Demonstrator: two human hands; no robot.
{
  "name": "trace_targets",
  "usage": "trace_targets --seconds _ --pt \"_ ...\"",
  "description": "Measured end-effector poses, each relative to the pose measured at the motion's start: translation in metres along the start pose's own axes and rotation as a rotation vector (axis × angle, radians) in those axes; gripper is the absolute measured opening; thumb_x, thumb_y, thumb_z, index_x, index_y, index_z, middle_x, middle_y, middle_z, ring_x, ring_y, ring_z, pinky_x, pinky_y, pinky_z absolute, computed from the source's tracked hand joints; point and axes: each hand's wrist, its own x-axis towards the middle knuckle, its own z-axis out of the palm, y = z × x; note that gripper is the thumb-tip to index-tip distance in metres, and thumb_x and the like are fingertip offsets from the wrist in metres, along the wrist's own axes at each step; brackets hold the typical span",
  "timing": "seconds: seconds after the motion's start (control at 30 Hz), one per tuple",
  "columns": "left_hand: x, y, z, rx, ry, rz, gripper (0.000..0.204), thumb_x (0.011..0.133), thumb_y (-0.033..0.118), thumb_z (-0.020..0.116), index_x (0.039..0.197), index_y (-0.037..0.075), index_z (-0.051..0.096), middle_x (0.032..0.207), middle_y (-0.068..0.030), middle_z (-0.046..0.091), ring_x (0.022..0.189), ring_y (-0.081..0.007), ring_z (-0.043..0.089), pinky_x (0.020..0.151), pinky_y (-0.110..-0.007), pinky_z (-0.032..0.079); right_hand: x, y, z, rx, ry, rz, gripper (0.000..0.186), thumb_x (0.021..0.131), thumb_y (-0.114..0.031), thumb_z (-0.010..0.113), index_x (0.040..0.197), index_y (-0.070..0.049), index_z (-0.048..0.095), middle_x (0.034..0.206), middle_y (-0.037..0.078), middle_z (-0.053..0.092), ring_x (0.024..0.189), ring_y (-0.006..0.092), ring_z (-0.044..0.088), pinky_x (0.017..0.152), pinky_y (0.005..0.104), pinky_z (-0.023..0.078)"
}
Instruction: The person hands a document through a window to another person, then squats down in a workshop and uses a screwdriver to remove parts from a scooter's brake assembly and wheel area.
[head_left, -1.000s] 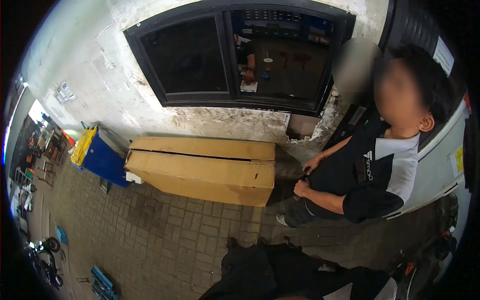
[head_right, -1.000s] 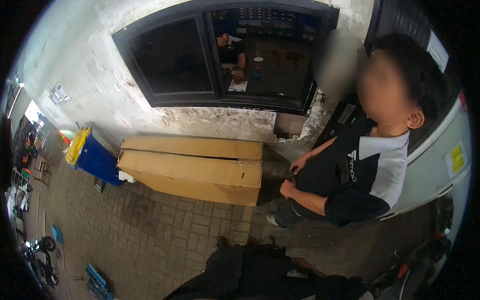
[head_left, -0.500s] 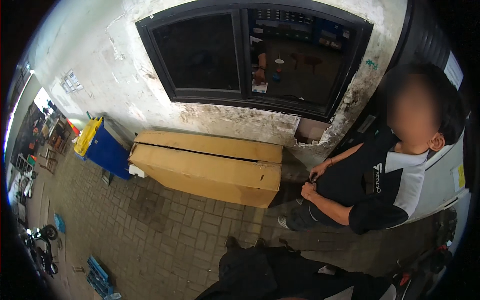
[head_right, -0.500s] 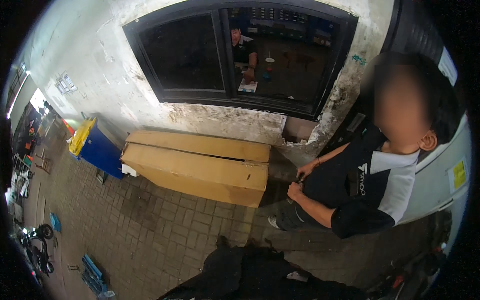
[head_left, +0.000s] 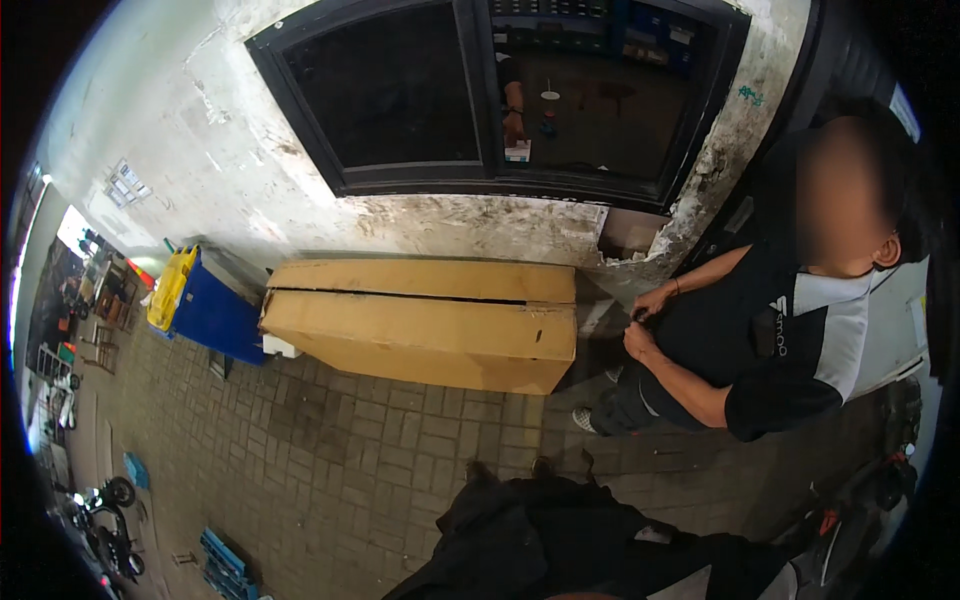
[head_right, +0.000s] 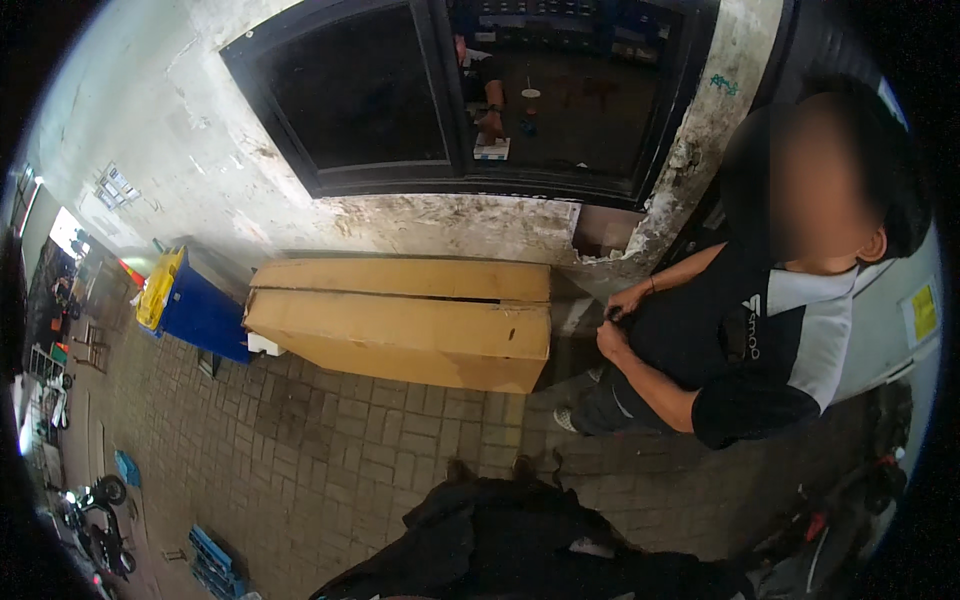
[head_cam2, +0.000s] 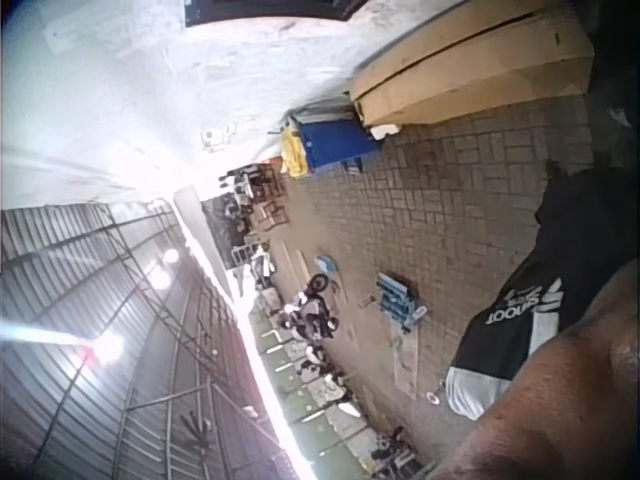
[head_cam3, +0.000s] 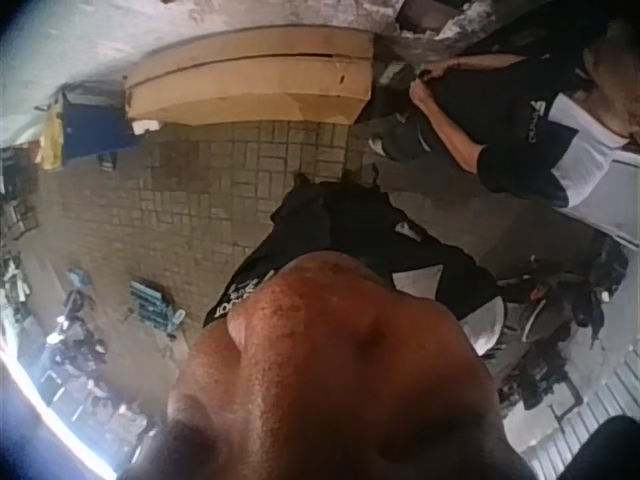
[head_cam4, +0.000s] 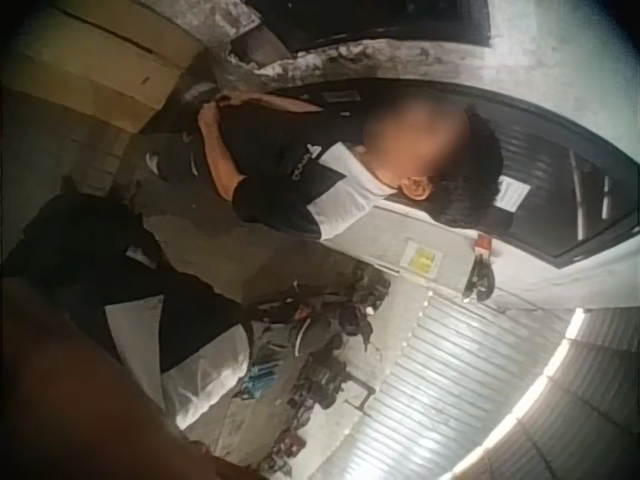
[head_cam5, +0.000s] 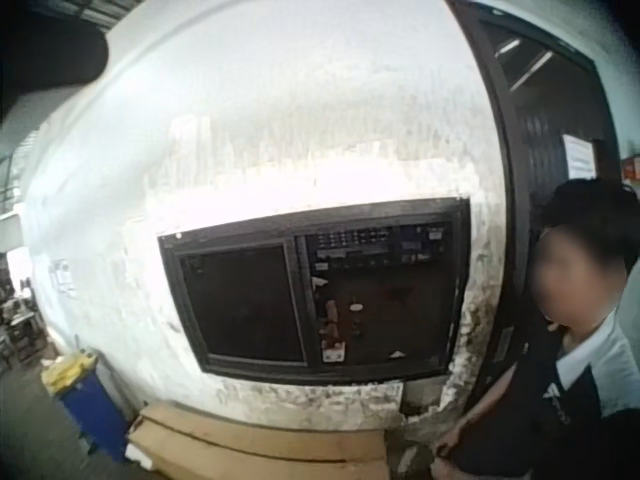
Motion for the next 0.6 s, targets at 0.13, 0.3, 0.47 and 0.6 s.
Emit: trace_targets --seconds 0.13,0.3,0.47,0.6 --pt "-0.013 0.002 -0.009 0.014 -0.029 -0.004 0.028 0.09 0.033 0.07 0.085 0.007 0.059 0.073 0.004 0.049 0.067 -0.0094 0.047 0.061 -0.027 0.04 -0.026 0.005 0.021 -0.064 -0.148 -0.025 0.051 0.096 -0.033 0.055 0.139 -0.007 0.046 0.145 0.013 0.041 0.131 0.0242 0.042 0.108 0.0385 0.032" --pt "-0.025 -0.003 -0.019 0.01 -0.054 0.009 0.028 0.09 0.032 0.07 0.083 0.007 0.059 0.072 0.0046 0.048 0.066 -0.0088 0.046 0.061 -0.027 0.04 -0.037 0.023 0.016 0.047 -0.249 -0.015 0.042 0.097 -0.032 0.054 0.13 -0.006 0.052 0.133 0.012 0.047 0.119 0.0224 0.046 0.101 0.0361 0.036" --pt "-0.028 -0.024 -0.018 -0.083 -0.001 0.073 0.028 0.09 0.032 0.071 0.081 0.008 0.059 0.071 0.0051 0.047 0.065 -0.0081 0.045 0.06 -0.026 0.039 0.008 0.114 -0.042 -0.041 -0.275 0.139 0.03 0.1 -0.028 0.048 0.117 -0.005 0.059 0.116 0.009 0.056 0.102 0.0194 0.054 0.089 0.0325 0.042" --pt "-0.024 -0.038 -0.002 -0.303 0.218 -0.019 0.035 0.091 0.037 0.068 0.077 0.007 0.058 0.069 0.0053 0.044 0.064 -0.0082 0.043 0.061 -0.025 0.039 0.048 0.046 -0.089 -0.206 -0.162 0.252 0.026 0.1 -0.025 0.048 0.111 -0.006 0.062 0.109 0.009 0.059 0.098 0.0195 0.056 0.087 0.0328 0.044"
